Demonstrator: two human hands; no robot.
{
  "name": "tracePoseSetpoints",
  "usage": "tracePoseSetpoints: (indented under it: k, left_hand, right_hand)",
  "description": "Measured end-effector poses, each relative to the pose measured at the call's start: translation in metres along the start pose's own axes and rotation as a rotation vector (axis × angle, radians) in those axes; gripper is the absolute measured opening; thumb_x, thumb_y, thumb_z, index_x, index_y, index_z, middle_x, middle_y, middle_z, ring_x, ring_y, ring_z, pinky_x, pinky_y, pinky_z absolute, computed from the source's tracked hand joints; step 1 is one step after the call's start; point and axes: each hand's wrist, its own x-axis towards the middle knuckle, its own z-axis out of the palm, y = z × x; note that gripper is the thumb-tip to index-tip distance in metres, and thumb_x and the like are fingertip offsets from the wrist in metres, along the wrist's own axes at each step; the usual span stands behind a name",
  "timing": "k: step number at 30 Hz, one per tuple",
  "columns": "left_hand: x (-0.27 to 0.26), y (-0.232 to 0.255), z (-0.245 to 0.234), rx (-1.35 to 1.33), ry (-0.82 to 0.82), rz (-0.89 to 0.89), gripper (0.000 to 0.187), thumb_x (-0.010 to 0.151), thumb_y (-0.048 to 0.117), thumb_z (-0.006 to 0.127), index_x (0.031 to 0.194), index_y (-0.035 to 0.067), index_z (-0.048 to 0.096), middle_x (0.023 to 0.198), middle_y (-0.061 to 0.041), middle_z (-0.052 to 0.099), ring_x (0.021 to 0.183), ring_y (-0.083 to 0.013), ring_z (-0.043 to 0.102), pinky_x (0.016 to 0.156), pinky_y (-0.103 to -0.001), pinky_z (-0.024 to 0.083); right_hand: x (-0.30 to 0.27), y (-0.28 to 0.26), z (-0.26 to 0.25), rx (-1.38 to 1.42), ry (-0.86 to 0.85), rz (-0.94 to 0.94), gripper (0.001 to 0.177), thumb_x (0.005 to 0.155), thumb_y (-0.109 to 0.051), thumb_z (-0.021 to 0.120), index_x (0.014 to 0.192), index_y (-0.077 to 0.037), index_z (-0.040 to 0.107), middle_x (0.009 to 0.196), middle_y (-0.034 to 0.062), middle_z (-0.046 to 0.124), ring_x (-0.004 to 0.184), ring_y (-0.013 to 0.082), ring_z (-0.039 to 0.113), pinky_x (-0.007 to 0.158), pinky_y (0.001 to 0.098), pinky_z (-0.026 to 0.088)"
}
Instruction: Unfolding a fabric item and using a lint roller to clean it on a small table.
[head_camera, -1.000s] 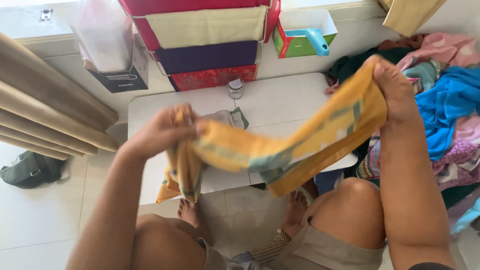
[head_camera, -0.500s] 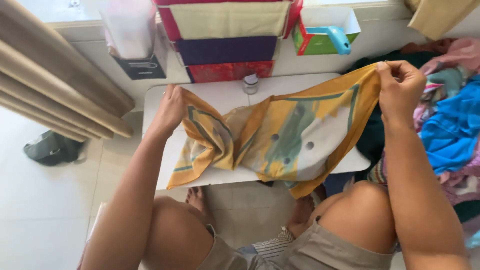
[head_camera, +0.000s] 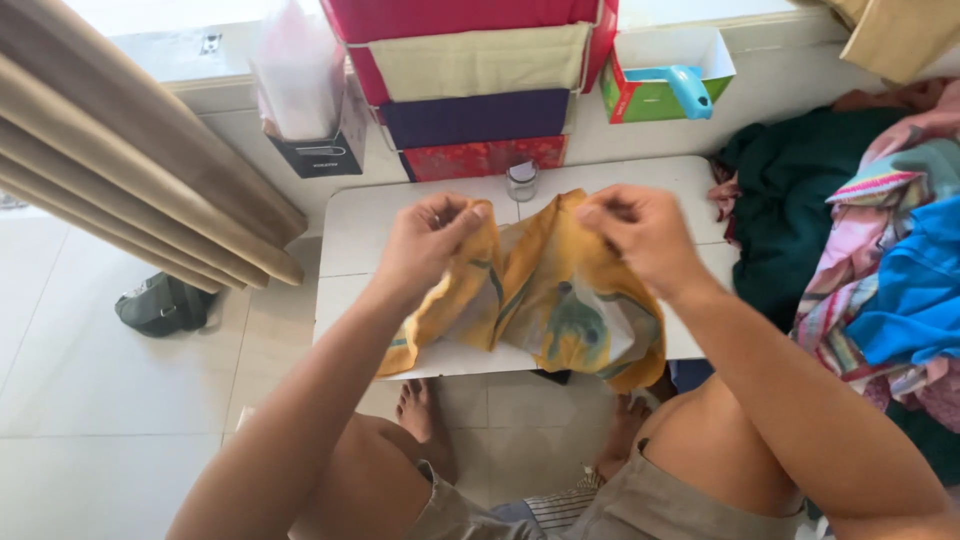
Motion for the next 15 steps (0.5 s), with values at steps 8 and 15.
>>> tracePoseSetpoints:
  k: [8, 15]
  left_hand:
    - [-0.011, -0.029, 0.035, 0.043, -0.031, -0.144, 0.020, 0.093, 0.024, 0.077, 0.106, 0.010, 0.081, 0.086, -0.004, 0.074, 0.080, -0.0099, 0.068, 0.079, -0.030, 0.062]
    - [-0.016, -0.016, 0.036, 0.384, 0.030, -0.142, 0.018, 0.086, 0.035, 0.080, 0.100, 0.026, 0.084, 0.087, 0.003, 0.081, 0.086, -0.0145, 0.078, 0.076, -0.027, 0.063]
  right_hand:
    - [-0.018, -0.013, 0.035, 0.049, -0.164, 0.262, 0.007, 0.090, -0.010, 0.075, 0.093, -0.004, 0.075, 0.066, 0.0031, 0.063, 0.056, 0.0069, 0.059, 0.051, 0.0215, 0.055]
    - [-0.006, 0.001, 0.044, -0.124, -0.168, 0.354, 0.010, 0.092, -0.013, 0.074, 0.091, -0.003, 0.077, 0.072, 0.0090, 0.073, 0.060, 0.0141, 0.071, 0.057, 0.0294, 0.064]
